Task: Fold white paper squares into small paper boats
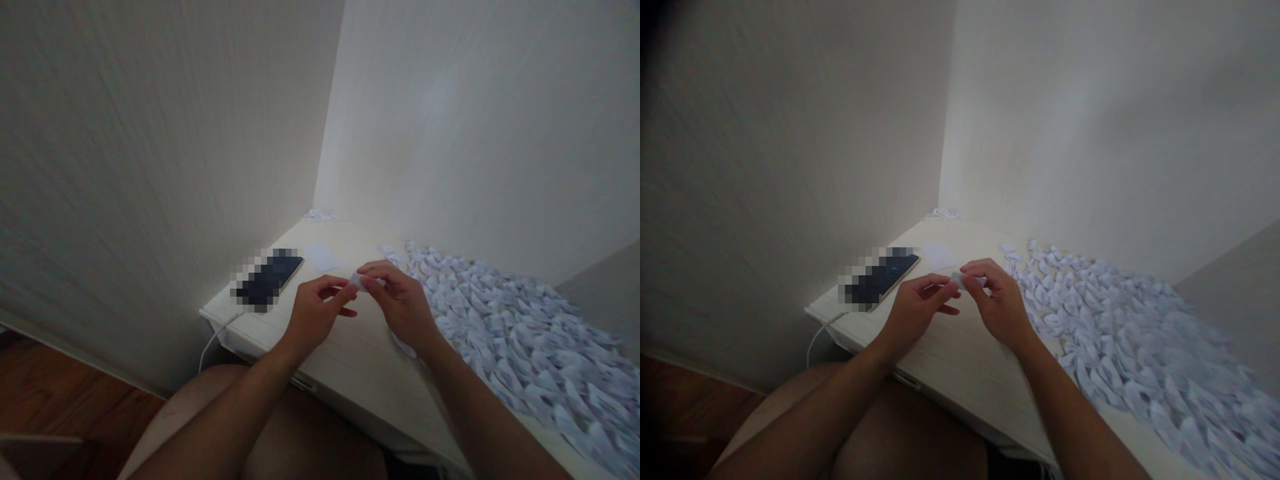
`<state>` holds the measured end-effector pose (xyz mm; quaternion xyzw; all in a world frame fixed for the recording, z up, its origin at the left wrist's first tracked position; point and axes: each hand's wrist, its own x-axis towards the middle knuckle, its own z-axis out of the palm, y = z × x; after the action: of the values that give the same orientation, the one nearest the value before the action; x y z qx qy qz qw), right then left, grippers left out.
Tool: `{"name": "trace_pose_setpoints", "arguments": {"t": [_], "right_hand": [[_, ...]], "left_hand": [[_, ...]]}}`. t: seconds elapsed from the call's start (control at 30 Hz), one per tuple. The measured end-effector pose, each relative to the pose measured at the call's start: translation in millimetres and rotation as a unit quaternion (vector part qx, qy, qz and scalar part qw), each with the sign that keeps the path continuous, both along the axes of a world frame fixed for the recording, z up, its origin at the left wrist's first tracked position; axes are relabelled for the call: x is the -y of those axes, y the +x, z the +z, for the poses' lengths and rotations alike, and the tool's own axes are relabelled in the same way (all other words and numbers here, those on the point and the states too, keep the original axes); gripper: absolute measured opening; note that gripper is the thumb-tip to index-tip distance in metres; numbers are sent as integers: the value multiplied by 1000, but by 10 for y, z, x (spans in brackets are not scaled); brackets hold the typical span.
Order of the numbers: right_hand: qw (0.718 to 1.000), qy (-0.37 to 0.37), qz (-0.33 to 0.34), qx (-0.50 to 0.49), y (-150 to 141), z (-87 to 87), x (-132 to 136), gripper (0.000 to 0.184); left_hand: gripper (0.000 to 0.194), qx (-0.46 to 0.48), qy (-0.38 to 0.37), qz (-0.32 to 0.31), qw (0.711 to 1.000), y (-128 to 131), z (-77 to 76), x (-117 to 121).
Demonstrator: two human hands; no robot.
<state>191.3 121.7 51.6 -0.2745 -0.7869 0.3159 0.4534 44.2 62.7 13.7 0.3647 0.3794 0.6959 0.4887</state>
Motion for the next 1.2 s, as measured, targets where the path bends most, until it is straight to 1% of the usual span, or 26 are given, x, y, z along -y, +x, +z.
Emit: {"name": "trace_pose_setpoints", "arguments": {"t": [0.07,0.17,0.3,0.37,0.47,0.6,0.77,0.87,0.93,1.0,1.07,1.2], "right_hand": [[999,-31,12,-31,-16,-7,7,14],[992,-106,20,-69,-54,-37,34,16],[969,-203,35,-135,-103,-128,60,16],[959,-232,50,-157,-116,-167,62,16],[956,-241,45,-161,-124,-190,62,18],[954,-249,38,-165,-135,-181,72,19],[947,-264,25,-181,-152,-176,79,18],[943,-275,28,-185,-162,-178,81,18],[941,-279,28,-188,-167,-178,87,18],[941,-282,25,-187,-169,-176,96,20],[943,-282,20,-178,-166,-176,103,23],[950,-268,13,-160,-156,-178,102,25]], "left_hand": [[30,2,13,-2,1000,10,7,8],[27,-1,24,1,1000,35,42,40],[23,-8,31,37,999,79,69,72],[23,4,30,45,999,101,60,72],[26,18,18,34,999,126,40,63],[28,13,19,50,998,137,35,64],[29,2,6,12,1000,148,31,59],[30,-29,1,41,999,163,0,47],[28,-76,11,56,996,181,-37,43],[28,-139,25,57,988,203,-79,41],[30,-182,32,49,982,224,-110,41],[32,-178,18,32,983,234,-114,42]]}}
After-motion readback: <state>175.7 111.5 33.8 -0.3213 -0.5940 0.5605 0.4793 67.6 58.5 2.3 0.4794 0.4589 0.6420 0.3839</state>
